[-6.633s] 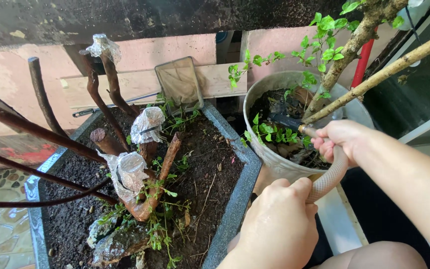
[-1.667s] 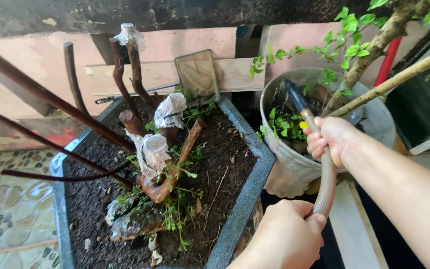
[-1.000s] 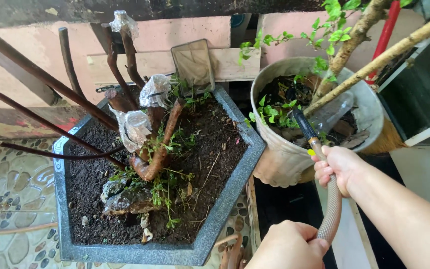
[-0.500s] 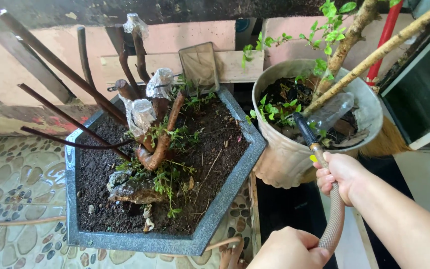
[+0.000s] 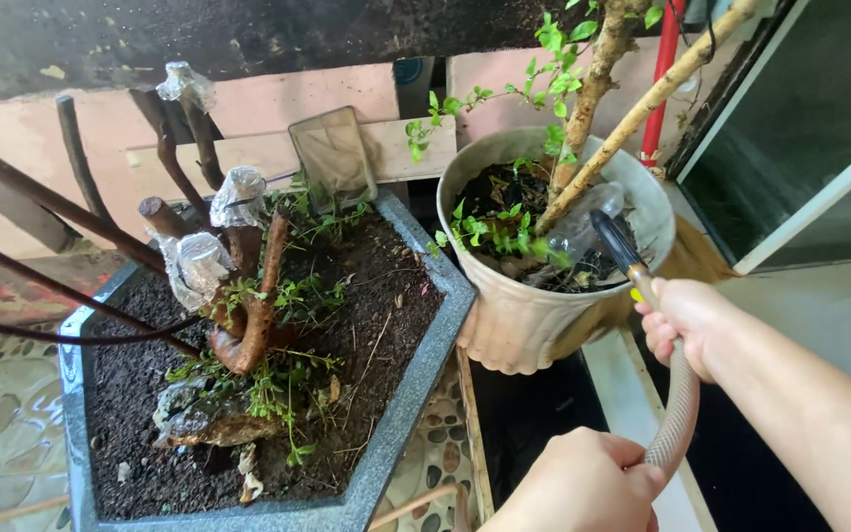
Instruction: Watering potted plants and bonsai with a hose on a balcony.
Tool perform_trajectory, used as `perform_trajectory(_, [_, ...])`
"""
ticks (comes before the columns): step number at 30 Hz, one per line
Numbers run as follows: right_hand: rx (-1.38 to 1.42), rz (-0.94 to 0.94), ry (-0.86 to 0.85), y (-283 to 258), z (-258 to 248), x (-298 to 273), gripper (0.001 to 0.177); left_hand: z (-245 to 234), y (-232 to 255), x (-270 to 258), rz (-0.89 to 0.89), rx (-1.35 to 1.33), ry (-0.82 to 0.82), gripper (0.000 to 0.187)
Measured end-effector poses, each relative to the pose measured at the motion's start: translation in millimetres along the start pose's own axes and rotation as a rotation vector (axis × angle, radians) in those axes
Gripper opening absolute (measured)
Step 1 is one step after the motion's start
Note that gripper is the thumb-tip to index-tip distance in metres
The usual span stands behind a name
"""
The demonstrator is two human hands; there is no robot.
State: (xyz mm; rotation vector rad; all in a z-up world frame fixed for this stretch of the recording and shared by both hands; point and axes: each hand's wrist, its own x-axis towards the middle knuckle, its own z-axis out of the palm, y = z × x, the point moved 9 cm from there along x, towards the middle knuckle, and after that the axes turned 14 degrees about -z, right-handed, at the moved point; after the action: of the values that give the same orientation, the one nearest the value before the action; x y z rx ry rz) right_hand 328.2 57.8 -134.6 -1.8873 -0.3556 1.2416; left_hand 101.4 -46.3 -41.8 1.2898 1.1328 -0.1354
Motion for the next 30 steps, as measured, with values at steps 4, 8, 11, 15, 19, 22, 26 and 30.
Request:
perform_trajectory(4, [-0.037, -0.02, -0.071, -11, 25, -12, 0.042, -6, -5, -5, 0.018, -0.031, 0.036, 0.032])
perform_trajectory(8, [-0.033, -0.005, -0.181, -7, 63, -11, 0.043, -24, -17, -14, 0.038, -0.025, 0.105, 0.031])
perform_trajectory(11, [-0.023, -0.054, -0.24, -20, 93, -23, 0.043, -32, -35, -21, -0.092, -0.128, 0.075, 0.031])
perform_trajectory(15, [-0.009, -0.149, -0.313, -54, 123, -41, 0.043, -46, -34, -30, -0.052, -0.216, 0.107, 0.027])
perform_trajectory(19, [0.052, -0.273, -0.338, -96, 136, -61, 0.039, -62, -16, -44, 0.026, -0.273, 0.176, 0.025])
perform_trajectory(22, [0.097, -0.36, -0.403, -123, 143, -62, 0.036, -70, -11, -54, -0.021, -0.362, 0.213, 0.026])
perform_trajectory(26, [0.163, -0.424, -0.447, -154, 149, -72, 0.035, -87, 8, -64, 0.096, -0.248, 0.36, 0.027])
perform_trajectory(30, [0.236, -0.492, -0.535, -180, 156, -73, 0.036, -103, 21, -73, 0.125, -0.299, 0.469, 0.026])
